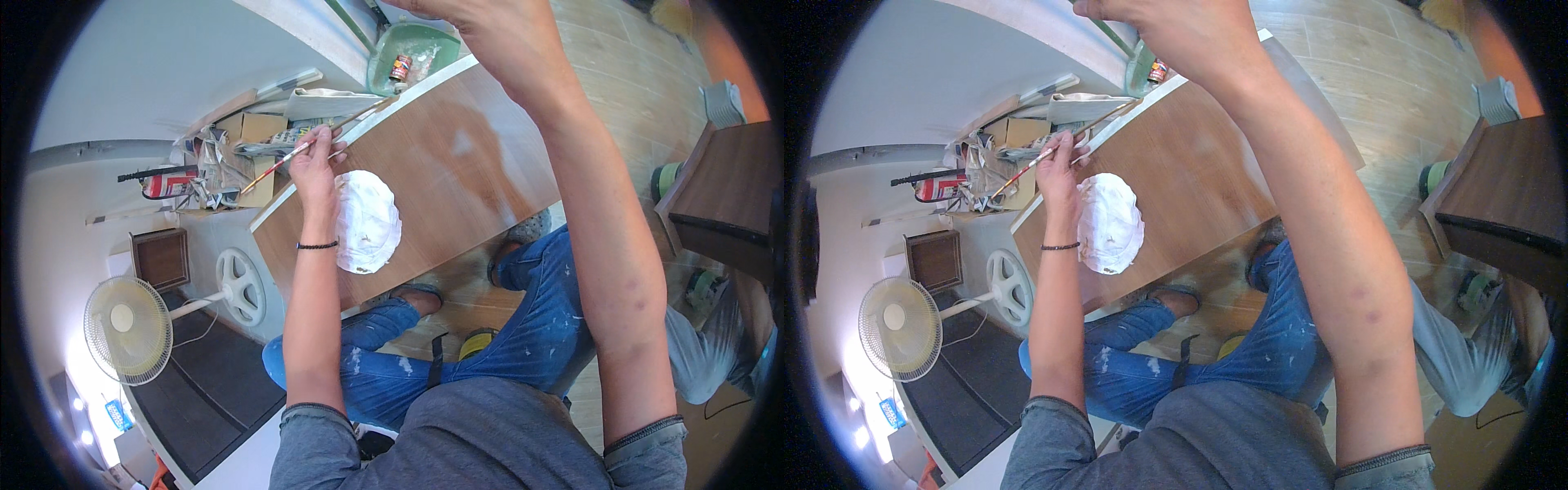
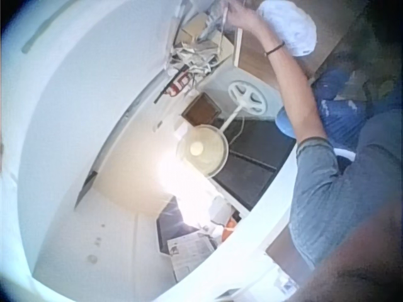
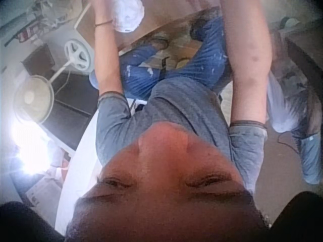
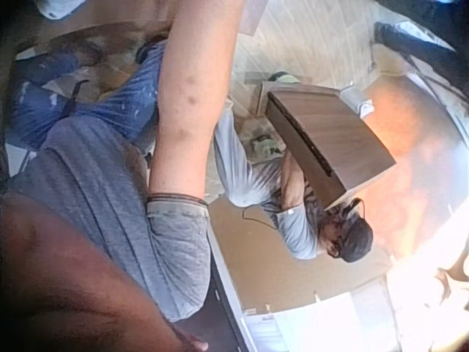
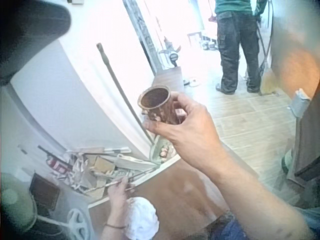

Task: The person cleans a wooden board with a cloth, applies masking tape along one edge, and then uses a brush to apply a liquid finish along the taped edge. The person works on a single board throughout the clip.

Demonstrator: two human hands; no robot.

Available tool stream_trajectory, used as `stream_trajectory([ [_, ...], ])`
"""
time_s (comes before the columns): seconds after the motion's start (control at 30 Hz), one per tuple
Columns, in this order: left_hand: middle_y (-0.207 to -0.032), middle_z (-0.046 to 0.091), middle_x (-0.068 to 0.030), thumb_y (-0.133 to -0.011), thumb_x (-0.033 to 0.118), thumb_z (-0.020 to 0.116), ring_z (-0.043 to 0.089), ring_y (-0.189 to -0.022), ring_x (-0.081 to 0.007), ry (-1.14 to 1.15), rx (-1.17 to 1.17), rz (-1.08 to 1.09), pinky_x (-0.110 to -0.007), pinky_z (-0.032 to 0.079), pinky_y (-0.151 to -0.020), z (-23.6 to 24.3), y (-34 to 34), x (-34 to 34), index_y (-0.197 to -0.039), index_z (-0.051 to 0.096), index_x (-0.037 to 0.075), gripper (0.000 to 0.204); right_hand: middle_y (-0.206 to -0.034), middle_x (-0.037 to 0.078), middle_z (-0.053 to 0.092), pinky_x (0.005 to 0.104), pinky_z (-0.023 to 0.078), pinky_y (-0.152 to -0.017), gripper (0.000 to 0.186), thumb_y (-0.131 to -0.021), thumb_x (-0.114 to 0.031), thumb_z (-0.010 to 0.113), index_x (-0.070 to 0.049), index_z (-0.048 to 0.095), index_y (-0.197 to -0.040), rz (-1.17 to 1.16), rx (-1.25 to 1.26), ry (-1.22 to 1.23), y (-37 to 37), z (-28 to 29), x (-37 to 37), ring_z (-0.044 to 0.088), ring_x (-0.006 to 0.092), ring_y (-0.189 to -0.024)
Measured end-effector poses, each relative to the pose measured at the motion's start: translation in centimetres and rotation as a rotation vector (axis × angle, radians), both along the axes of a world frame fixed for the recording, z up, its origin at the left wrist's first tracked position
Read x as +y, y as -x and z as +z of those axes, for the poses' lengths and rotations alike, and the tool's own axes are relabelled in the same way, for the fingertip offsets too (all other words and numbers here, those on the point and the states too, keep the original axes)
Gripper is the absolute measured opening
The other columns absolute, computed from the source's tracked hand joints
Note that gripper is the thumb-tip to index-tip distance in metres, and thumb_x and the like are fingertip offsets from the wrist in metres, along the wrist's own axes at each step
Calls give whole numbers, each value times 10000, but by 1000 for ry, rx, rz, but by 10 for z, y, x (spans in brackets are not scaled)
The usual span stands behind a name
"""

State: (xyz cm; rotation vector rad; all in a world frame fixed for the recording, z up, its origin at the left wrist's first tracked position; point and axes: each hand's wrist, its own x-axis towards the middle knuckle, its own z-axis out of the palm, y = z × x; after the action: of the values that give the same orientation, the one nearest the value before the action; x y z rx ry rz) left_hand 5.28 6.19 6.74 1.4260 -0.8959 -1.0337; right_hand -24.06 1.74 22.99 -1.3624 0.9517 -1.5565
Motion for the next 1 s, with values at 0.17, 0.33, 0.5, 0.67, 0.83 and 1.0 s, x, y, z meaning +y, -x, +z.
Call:
stream_trajectory([
  [0.17,-1075,751,-91,-1024,224,692,694,-863,-144,-6,-4,-18,-274,538,-710,0,16,-10,-1146,690,59,205,-1082,79,711,262,548,-797,456,-836,-111,867,-8,676,-1237,15,-15,5,2,-4,-3,688,131,-938],
  [0.33,-1071,750,-87,-1024,223,693,693,-862,-139,0,-4,-49,-275,539,-704,-6,16,-12,-1138,695,66,194,-1085,70,707,262,549,-792,454,-835,-105,865,-8,675,-1236,4,-16,5,3,-1,-2,691,131,-926],
  [0.5,-1056,745,-78,-1024,225,693,687,-854,-135,-16,-19,-36,-273,540,-698,-9,10,-10,-1144,694,60,204,-1088,77,699,269,553,-794,461,-829,-111,870,-14,680,-1238,-2,10,7,5,-2,-2,689,150,-956],
  [0.67,-1052,744,-69,-1020,232,699,683,-847,-136,-7,-23,-24,-282,545,-695,-13,-3,-4,-1159,693,58,223,-1102,87,697,279,564,-803,475,-821,-118,879,-13,681,-1239,-6,0,11,4,-6,-3,687,163,-977],
  [0.83,-1046,746,-66,-1018,226,699,681,-838,-136,-32,-53,19,-276,541,-704,-7,-14,4,-1151,696,70,205,-1102,89,700,275,567,-799,504,-816,-122,886,0,667,-1254,9,-19,-10,3,-7,-5,693,152,-947],
  [1.0,-1033,744,-66,-1014,210,701,682,-838,-135,-31,-68,49,-271,541,-712,-6,-40,18,-1144,689,73,189,-1094,87,705,271,564,-796,503,-817,-120,888,5,664,-1250,12,-41,6,1,-7,-3,697,144,-944],
])
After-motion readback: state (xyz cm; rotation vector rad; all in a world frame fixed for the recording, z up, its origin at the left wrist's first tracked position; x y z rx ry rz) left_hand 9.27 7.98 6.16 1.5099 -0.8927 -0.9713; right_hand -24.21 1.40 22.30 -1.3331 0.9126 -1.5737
